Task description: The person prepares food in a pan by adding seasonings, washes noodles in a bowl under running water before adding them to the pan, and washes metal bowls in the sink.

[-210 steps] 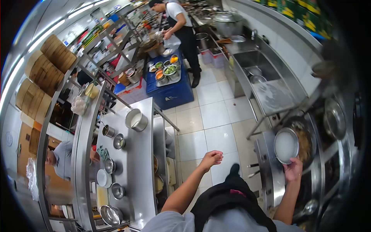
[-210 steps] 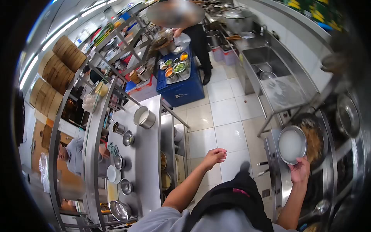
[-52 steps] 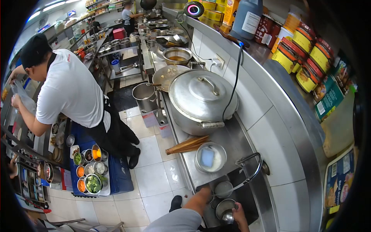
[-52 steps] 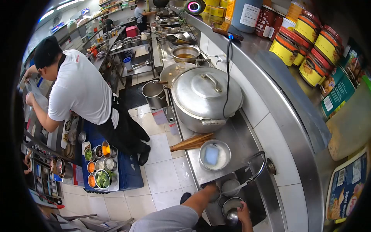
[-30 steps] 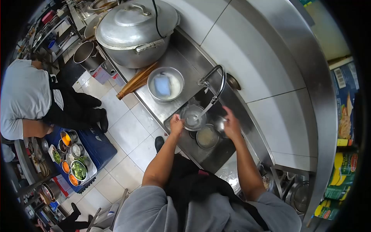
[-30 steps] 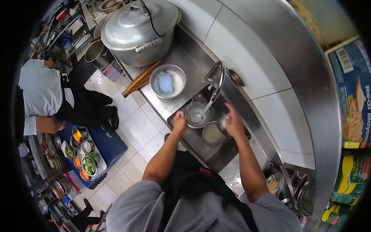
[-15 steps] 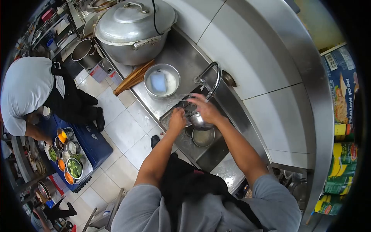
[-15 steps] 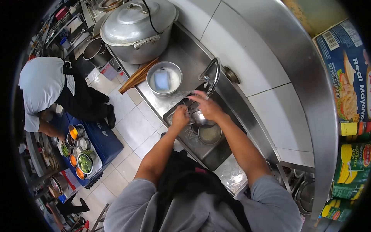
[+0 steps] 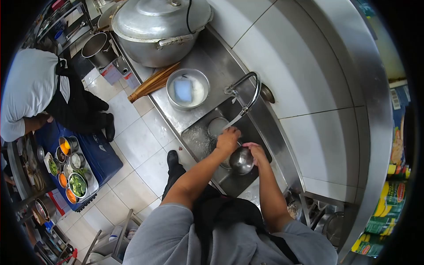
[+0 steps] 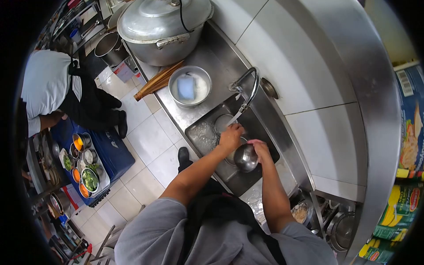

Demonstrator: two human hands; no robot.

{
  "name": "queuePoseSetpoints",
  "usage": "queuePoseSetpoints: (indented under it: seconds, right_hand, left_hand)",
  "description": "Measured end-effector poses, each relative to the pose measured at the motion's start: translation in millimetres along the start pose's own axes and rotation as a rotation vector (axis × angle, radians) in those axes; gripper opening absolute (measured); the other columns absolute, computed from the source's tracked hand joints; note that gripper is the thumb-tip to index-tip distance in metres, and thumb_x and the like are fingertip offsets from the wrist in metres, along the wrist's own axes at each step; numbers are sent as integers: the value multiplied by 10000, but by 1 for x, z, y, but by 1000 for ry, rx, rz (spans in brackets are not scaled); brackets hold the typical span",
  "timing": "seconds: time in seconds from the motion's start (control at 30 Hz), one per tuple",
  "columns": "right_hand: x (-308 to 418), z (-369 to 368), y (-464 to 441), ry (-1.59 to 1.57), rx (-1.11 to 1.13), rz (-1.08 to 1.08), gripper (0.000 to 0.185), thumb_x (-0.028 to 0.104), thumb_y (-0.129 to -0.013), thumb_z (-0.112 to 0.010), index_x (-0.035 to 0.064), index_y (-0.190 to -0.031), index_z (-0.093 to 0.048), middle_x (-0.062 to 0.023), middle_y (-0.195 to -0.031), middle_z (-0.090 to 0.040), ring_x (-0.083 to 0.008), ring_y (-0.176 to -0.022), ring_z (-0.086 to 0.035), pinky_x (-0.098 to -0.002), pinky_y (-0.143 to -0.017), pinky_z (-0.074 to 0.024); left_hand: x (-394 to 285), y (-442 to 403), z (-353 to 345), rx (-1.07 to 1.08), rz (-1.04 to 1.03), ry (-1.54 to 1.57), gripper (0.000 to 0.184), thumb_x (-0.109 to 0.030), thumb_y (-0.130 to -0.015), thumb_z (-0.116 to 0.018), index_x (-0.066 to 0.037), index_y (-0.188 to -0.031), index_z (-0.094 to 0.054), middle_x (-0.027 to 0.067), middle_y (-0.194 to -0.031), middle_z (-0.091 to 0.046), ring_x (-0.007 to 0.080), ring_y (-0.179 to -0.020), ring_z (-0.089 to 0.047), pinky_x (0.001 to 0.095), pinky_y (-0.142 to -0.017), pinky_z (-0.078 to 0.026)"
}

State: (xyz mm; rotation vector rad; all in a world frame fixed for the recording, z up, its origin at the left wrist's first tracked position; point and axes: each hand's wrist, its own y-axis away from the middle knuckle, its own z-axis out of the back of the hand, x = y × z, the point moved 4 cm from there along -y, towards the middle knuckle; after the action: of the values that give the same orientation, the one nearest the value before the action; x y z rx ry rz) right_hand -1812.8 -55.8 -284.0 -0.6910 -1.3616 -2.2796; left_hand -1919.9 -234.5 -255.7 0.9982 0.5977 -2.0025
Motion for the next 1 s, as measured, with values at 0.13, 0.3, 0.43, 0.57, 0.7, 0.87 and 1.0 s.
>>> queuePoseSetpoints:
  seconds: [0.13, 0.3, 0.43, 0.57, 0.7, 0.87, 1.0]
  right_hand:
    - [35, -35, 29, -702, -43, -405, 349, 336, -965, -555, 11, -1060, -641, -98, -1015, -655, -234, -954, -602, -430, -838, -505]
    - [-46, -20, -22, -493, -152, -241, 304, 297, -942, -623, 16, -1058, -641, -97, -999, -660, -228, -877, -655, -398, -817, -536]
    - [-27, -16, 16, -602, -22, -77, 260, 239, -924, -657, 8, -1042, -653, -51, -913, -650, -167, -797, -623, -336, -715, -520]
    - [-34, -17, 33, -451, 21, -48, 239, 236, -925, -652, 28, -1042, -641, -46, -941, -653, -162, -850, -639, -325, -775, -536]
    - [-11, -18, 70, -359, -119, -9, 281, 256, -894, -696, -12, -964, -658, -17, -890, -634, -103, -825, -570, -255, -736, -456]
    - [-43, 7, 65, -422, -159, 47, 245, 246, -880, -709, 7, -884, -660, 5, -813, -592, -87, -747, -523, -260, -685, -431]
    - [-34, 21, 75, -408, -208, 244, 170, 204, -881, -693, 61, -813, -632, 28, -750, -540, -80, -689, -470, -241, -640, -367]
  left_hand:
    - [-16, 26, -13, -45, -263, 90, 277, -61, -736, -665, -113, -1007, -642, 78, -1112, -615, 342, -1039, -593, 425, -840, -540]
    - [91, -21, -59, 488, 190, 481, 272, -257, -838, -672, -112, -1067, -687, 155, -1070, -683, 327, -987, -654, 407, -845, -523]
    - [208, -19, -81, 220, 898, 118, 295, -226, -816, -682, -32, -1037, -695, 177, -1163, -671, 331, -1070, -658, 437, -885, -544]
    - [196, -13, -111, 272, 645, -67, 315, -246, -844, -652, -38, -1080, -644, 169, -1137, -671, 343, -1050, -663, 435, -874, -549]
    - [150, -33, -115, 157, 132, -267, 383, -304, -852, -635, -47, -1136, -610, 165, -1135, -664, 350, -1031, -667, 439, -860, -552]
    - [150, -9, -24, 122, 527, -145, 309, -272, -802, -631, -24, -982, -671, 193, -1023, -693, 353, -932, -686, 464, -803, -555]
    - [178, 24, 0, -125, 533, -19, 261, -203, -754, -604, 7, -890, -680, 238, -925, -689, 355, -874, -694, 447, -764, -557]
